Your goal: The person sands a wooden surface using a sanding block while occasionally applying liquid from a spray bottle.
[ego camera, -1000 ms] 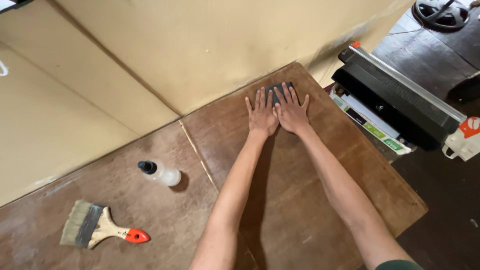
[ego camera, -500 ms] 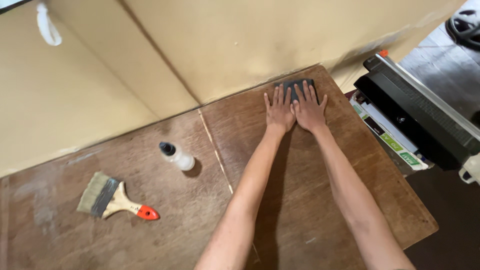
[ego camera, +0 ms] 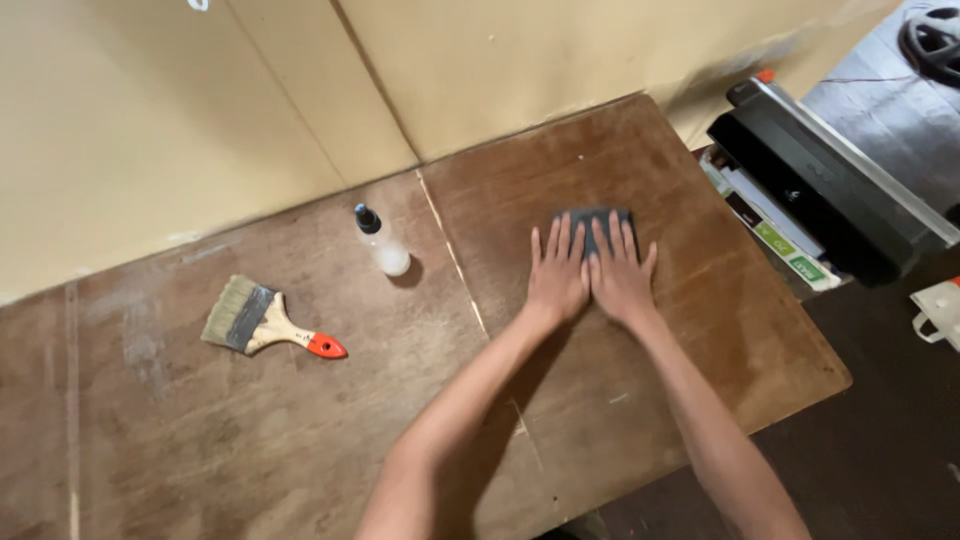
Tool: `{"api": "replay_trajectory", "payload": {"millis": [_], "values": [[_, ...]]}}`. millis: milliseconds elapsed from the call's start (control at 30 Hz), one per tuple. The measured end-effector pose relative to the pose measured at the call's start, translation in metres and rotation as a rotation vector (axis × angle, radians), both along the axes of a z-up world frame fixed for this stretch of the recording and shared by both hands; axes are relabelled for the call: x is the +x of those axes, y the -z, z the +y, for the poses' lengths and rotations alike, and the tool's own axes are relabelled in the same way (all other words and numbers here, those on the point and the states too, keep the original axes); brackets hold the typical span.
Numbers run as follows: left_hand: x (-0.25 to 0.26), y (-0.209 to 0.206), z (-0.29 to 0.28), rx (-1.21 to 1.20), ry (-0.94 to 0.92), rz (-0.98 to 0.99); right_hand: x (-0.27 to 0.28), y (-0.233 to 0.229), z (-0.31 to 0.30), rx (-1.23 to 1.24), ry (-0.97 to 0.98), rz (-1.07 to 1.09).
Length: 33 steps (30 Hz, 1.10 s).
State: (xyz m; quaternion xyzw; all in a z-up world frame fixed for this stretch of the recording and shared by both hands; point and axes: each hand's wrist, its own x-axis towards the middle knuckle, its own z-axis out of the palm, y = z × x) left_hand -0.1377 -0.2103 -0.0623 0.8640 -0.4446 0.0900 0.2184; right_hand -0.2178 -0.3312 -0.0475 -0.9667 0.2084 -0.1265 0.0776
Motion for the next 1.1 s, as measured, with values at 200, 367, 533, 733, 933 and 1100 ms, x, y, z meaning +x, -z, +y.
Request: {"api": "replay_trajectory", "payload": {"millis": [200, 367, 533, 733, 933, 1100], "values": [[-0.108, -0.026, 0.085, -0.105, 0.156, 0.085, -0.124, -0.019, 0.086, -0.043, 0.024, 0.013], [-0.135, -0.036, 0.103, -0.143, 0.239, 0.156, -0.158, -0.027, 0.109, 0.004, 0.088, 0.007], [-0.108, -0.029, 0.068, -0.102, 0.249, 0.114, -0.136, -0.018, 0.077, -0.013, 0.1, -0.023], [-0.059, -0.012, -0.005, -0.064, 0.229, 0.048, -0.086, -0.005, 0.005, -0.001, 0.138, 0.01], [-0.002, 0.0, -0.088, 0.007, 0.184, 0.03, -0.026, 0.001, -0.077, 0.036, 0.157, 0.07], [0.038, 0.001, -0.146, 0.112, 0.141, 0.056, 0.016, 0.003, -0.131, 0.052, 0.167, 0.057]]}}
